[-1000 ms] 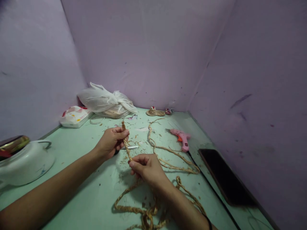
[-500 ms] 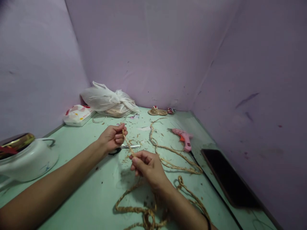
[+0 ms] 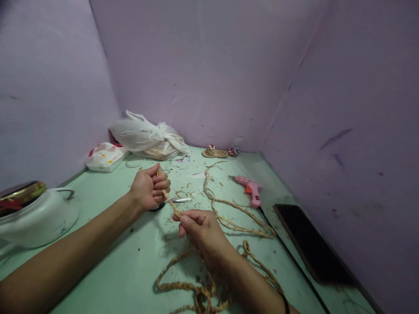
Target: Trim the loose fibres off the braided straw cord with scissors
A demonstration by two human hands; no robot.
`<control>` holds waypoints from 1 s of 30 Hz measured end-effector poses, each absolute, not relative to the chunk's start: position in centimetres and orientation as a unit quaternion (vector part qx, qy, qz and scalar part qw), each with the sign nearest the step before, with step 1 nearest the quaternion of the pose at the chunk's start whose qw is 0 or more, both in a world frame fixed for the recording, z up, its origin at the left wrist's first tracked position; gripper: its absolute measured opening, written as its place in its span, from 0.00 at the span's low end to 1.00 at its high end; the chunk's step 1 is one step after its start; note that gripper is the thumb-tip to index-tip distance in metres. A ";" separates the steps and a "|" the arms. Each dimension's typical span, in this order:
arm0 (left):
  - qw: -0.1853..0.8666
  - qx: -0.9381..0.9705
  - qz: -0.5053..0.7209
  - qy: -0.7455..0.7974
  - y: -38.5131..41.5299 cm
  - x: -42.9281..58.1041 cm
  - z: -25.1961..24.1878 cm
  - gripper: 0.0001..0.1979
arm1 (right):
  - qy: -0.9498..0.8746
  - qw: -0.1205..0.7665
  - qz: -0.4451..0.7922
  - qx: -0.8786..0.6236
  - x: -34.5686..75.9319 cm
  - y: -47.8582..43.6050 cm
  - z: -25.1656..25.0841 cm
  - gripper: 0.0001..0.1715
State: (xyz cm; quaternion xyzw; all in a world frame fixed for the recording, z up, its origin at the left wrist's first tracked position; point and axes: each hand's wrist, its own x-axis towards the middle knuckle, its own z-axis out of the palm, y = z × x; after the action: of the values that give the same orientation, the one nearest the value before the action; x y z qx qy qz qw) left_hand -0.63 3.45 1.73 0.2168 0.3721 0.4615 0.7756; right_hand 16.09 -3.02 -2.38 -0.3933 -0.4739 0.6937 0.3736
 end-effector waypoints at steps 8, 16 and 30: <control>0.764 0.272 0.458 0.364 4.7 -0.9 1.0 0.24 | -0.528 0.416 0.610 -0.419 15.9 -3.0 -2.9 0.16; 0.427 0.580 0.371 0.586 5.2 -4.4 -0.3 0.04 | -0.427 0.492 0.602 -0.462 17.8 -0.9 -1.6 0.17; -0.002 0.836 -0.072 0.544 3.0 -3.6 -0.2 0.15 | -0.393 0.520 0.601 -0.463 17.9 -0.9 -1.7 0.15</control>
State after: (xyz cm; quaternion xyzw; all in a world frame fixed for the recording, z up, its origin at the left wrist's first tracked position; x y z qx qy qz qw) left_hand -3.58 2.96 -0.23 0.8362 0.5435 -0.0725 -0.0016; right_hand 17.87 -0.90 -1.70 -0.4627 -0.3935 0.6007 0.5199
